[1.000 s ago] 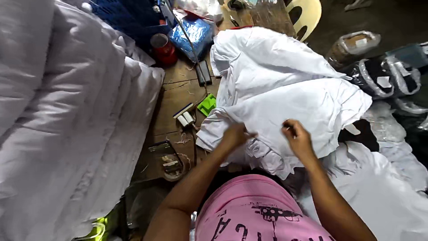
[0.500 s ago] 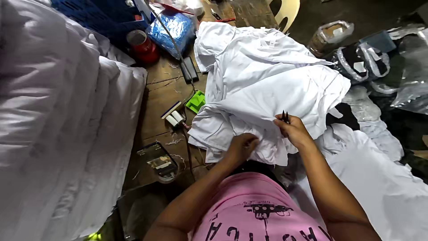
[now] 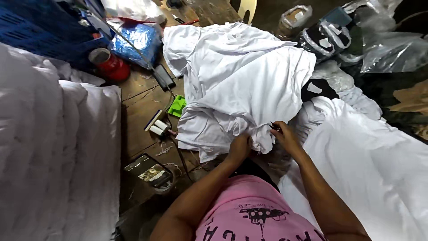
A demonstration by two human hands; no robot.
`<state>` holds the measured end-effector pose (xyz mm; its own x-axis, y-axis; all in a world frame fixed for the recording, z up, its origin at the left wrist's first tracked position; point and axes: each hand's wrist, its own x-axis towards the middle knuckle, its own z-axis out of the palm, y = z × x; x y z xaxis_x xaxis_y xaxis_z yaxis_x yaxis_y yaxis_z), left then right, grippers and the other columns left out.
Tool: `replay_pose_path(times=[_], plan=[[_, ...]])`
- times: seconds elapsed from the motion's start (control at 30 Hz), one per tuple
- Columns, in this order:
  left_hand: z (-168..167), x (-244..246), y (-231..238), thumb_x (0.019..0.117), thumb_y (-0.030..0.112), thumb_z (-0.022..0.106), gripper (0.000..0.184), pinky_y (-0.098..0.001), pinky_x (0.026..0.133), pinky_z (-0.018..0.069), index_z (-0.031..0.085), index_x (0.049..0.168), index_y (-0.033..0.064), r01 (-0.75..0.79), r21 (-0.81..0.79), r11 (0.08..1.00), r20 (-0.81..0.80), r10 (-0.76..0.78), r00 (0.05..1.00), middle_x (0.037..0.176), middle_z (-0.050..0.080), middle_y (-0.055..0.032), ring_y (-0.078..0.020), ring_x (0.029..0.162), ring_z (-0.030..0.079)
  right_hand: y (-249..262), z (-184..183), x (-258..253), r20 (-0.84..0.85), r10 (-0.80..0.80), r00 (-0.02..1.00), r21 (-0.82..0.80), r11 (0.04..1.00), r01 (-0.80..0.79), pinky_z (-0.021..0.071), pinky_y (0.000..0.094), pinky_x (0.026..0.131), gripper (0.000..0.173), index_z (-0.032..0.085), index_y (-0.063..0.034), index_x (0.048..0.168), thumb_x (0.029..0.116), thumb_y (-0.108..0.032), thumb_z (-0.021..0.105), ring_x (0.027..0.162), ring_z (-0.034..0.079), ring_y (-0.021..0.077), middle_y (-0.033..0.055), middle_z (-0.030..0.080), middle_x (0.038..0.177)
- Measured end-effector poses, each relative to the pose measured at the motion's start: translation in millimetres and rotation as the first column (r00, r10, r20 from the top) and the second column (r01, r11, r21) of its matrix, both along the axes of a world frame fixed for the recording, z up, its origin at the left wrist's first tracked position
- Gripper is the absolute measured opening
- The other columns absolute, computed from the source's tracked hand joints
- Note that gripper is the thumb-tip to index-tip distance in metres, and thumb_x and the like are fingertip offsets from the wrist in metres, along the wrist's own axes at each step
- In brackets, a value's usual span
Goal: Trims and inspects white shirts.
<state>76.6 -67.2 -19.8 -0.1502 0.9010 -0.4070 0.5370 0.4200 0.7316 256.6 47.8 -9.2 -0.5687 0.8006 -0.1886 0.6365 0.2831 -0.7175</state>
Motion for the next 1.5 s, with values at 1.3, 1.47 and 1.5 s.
replay_pose_path(times=[1.3,1.47,1.5], plan=[[128.7,-155.3,125.1,0.1086,0.015,0.042,0.033,-0.03,0.092,0.0518,0.061,0.116,-0.0112,-0.513,0.689,0.511,0.279,0.467,0.839,0.106,0.067,-0.0104,-0.0106,0.097,0.064,31.9,22.4,23.0,-0.493,-0.221,0.841,0.24,0.895,0.376,0.0575,0.0316,0.078,0.031,0.064,0.0108,0.119,0.1023,-0.014,0.058,0.085,0.066,0.0142,0.0188,0.068,0.104],[-4.5,-31.3,85.9,0.0978,0.012,0.063,0.031,-0.0596,0.101,0.046,0.068,0.125,-0.0026,0.366,0.185,0.912,-0.413,-0.266,0.871,0.125,0.064,-0.0267,-0.0454,0.12,0.059,29.1,-24.9,-21.7,-0.347,-0.128,0.929,0.052,0.987,0.155,0.0577,0.0388,0.088,0.028,0.068,0.0086,0.118,0.1015,-0.012,0.06,0.094,0.07,0.0249,0.0213,0.071,0.107],[-21.2,-23.6,74.8,0.1002,0.009,0.056,0.029,-0.0587,0.102,0.0455,0.069,0.122,-0.0036,0.367,0.193,0.91,-0.431,-0.257,0.865,0.123,0.065,-0.027,-0.0458,0.119,0.06,27.7,-27.1,-26.4,-0.293,-0.071,0.954,0.042,0.995,0.087,0.0564,0.0405,0.093,0.03,0.068,0.008,0.12,0.1018,-0.014,0.06,0.1,0.07,0.0276,0.0224,0.07,0.111]])
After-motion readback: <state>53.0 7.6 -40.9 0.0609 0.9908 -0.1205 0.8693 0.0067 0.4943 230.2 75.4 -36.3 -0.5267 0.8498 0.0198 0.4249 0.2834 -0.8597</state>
